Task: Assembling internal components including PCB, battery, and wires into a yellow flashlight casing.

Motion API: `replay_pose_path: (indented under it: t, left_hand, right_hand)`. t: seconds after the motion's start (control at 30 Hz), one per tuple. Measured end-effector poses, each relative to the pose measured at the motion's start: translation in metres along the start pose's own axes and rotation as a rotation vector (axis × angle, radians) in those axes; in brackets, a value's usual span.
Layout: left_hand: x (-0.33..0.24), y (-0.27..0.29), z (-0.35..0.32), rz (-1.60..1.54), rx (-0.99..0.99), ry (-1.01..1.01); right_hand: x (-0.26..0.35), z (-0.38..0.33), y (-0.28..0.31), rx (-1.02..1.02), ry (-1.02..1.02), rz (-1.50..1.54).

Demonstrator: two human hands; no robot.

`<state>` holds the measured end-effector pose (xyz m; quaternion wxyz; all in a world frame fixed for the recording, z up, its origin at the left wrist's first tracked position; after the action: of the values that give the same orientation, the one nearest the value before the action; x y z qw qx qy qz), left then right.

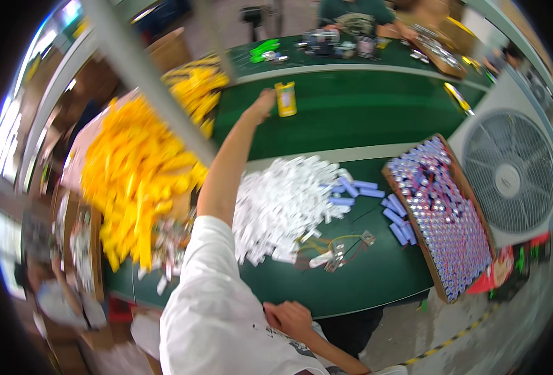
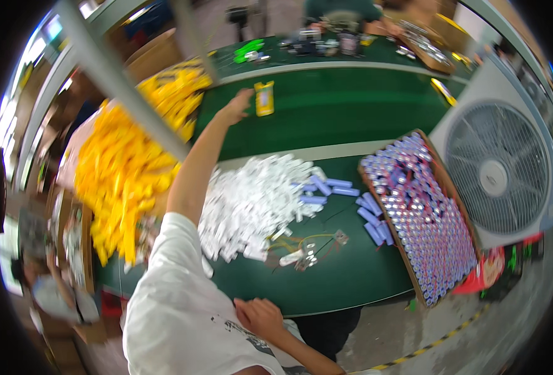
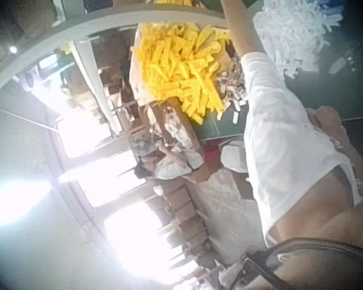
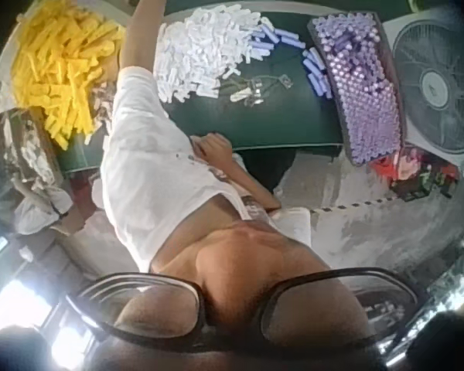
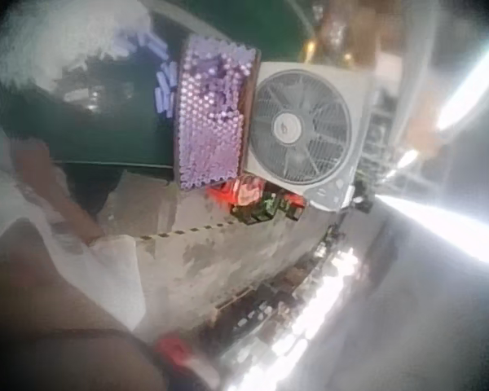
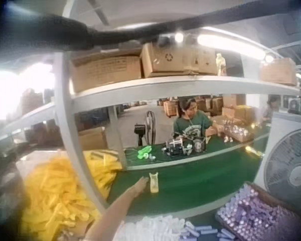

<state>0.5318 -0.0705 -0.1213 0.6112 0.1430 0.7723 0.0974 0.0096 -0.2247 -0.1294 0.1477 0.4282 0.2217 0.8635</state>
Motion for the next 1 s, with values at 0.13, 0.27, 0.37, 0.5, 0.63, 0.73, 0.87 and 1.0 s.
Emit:
replay_pose_path:
  t: [0.13, 0.27, 0.37, 0.5, 0.63, 0.73, 0.87, 1.0]
  left_hand:
    - [-0.02, -0.059, -0.136, 0.576, -0.229, -0.5]
    - [-0.014, -0.08, -0.351, 0.564, 0.579, -0.565]
    - [0.033, -0.013, -0.37, 0.587, 0.544, -0.096]
    - [0.047, 0.109, -0.311, 0.99, -0.246, -0.057]
    - [0.078, 0.098, -0.273, 0.913, -0.38, 0.199]
    - [0.09, 0.083, -0.249, 1.073, -0.408, 0.281]
    - [0.086, 0.09, -0.242, 0.771, -0.391, 0.226]
    - [0.095, 0.113, -0.272, 0.249, -0.594, 0.002]
  right_hand:
    - [-0.001, -0.005, -0.006, -0.04, 0.103, -0.02]
    - [0.013, -0.013, 0.005, -0.073, 0.197, -0.014]
    - [0.012, -0.018, 0.008, -0.089, 0.224, 0.006]
    - [0.007, -0.018, 0.013, -0.115, 0.242, -0.02]
    - [0.009, -0.017, 0.007, -0.124, 0.206, -0.073]
    - [0.011, -0.014, 0.005, -0.161, 0.204, -0.114]
    - [0.004, -0.025, 0.012, -0.208, 0.154, -0.078]
    - [0.005, -0.022, 0.008, -0.206, 0.089, -0.007]
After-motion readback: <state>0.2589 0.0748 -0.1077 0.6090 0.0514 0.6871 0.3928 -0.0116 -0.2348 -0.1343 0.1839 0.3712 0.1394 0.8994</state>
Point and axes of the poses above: each hand's wrist, its own z-axis towards the middle knuckle, its own y-axis out of the back of the hand, x = y × z, the point moved 8 cm from there along z, towards the middle knuckle, and after that the axes turned 5 degrees about -x, right-handed, at the moved point
